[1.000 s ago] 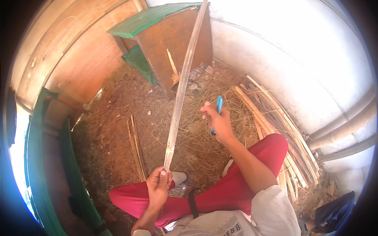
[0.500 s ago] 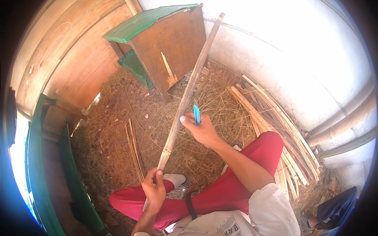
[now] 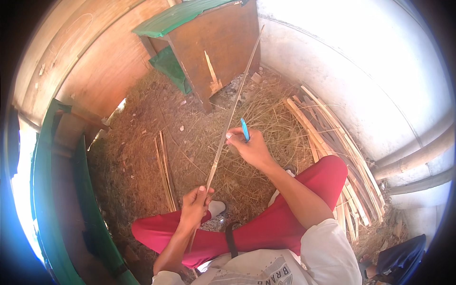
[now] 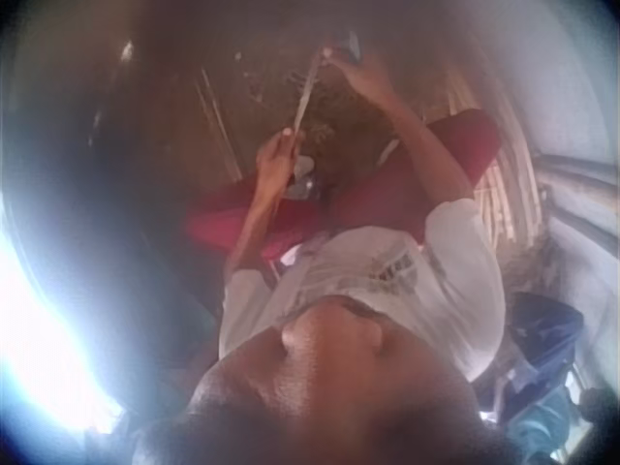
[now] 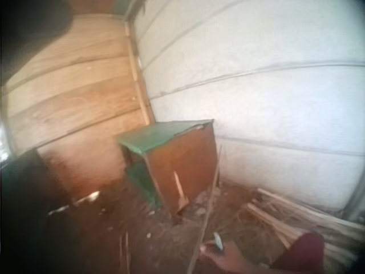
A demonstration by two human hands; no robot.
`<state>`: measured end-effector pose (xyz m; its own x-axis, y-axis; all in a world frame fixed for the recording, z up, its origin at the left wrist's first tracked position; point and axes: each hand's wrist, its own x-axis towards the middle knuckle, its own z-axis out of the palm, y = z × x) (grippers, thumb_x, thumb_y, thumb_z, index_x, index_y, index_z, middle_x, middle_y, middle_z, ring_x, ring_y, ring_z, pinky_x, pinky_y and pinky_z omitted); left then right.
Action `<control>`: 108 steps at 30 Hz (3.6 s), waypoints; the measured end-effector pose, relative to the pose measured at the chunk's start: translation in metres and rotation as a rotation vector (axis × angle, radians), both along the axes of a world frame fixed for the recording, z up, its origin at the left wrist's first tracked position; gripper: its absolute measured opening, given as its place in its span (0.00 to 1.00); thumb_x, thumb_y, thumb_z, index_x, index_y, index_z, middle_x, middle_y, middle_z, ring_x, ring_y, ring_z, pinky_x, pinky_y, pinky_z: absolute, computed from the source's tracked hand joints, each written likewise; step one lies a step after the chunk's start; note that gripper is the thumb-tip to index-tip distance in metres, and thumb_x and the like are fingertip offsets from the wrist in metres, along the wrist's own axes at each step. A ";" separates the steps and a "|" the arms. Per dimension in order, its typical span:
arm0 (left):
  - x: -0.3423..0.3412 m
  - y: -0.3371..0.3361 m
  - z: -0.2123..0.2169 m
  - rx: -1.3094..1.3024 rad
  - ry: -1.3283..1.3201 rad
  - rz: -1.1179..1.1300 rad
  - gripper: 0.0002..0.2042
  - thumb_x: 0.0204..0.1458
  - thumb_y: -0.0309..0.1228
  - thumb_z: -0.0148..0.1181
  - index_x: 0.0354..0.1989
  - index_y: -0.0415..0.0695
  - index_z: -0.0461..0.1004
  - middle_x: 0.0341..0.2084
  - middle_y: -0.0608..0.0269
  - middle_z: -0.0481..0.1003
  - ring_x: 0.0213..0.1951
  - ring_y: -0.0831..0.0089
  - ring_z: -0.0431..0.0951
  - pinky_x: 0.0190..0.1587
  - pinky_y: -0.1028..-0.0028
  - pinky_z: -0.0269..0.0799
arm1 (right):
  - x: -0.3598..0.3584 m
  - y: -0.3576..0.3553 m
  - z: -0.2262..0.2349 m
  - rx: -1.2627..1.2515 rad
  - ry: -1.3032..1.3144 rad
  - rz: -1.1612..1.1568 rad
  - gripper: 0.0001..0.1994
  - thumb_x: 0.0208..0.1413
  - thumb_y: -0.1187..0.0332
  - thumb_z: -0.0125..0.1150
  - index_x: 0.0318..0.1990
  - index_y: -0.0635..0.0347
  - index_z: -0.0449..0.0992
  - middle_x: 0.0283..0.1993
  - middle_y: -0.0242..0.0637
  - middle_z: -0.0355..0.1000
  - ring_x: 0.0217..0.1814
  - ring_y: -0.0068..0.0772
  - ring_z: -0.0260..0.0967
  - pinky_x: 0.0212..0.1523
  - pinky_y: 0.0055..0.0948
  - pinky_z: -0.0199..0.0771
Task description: The person sits on the ground and uses a utility knife to shave a long bamboo strip, removing thin layers along its length. The person then uses a metal file to smooth the strip's surface.
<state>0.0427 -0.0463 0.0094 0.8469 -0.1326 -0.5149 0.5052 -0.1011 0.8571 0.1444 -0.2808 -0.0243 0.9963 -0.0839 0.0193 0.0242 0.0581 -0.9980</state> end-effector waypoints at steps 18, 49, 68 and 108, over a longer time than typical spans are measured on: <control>0.029 -0.033 0.004 -0.242 0.200 0.076 0.14 0.71 0.37 0.43 0.46 0.38 0.70 0.21 0.71 0.62 0.17 0.85 0.56 0.16 0.82 0.50 | -0.022 0.006 -0.018 -1.047 -0.205 -0.028 0.08 0.45 0.64 0.65 0.23 0.59 0.78 0.16 0.48 0.70 0.18 0.53 0.72 0.24 0.46 0.75; -0.040 -0.005 -0.027 0.145 0.074 0.060 0.18 0.72 0.38 0.41 0.36 0.39 0.72 0.17 0.72 0.66 0.20 0.85 0.63 0.23 0.79 0.60 | -0.004 -0.033 -0.015 -1.177 0.166 -0.142 0.10 0.51 0.65 0.63 0.30 0.65 0.82 0.29 0.53 0.78 0.31 0.53 0.78 0.35 0.45 0.78; -0.056 0.018 -0.013 0.679 -0.337 -0.219 0.17 0.68 0.39 0.47 0.50 0.36 0.72 0.30 0.41 0.79 0.34 0.40 0.80 0.38 0.52 0.73 | -0.012 0.023 -0.018 0.017 0.216 0.119 0.16 0.63 0.60 0.64 0.45 0.68 0.82 0.21 0.24 0.63 0.25 0.17 0.57 0.26 0.28 0.57; -0.073 0.046 -0.025 0.576 -0.233 -0.172 0.17 0.66 0.40 0.54 0.48 0.36 0.74 0.23 0.58 0.77 0.27 0.64 0.80 0.35 0.65 0.74 | 0.016 0.005 -0.013 0.304 0.216 -0.148 0.11 0.58 0.65 0.70 0.32 0.65 0.79 0.18 0.22 0.62 0.16 0.13 0.51 0.16 0.23 0.46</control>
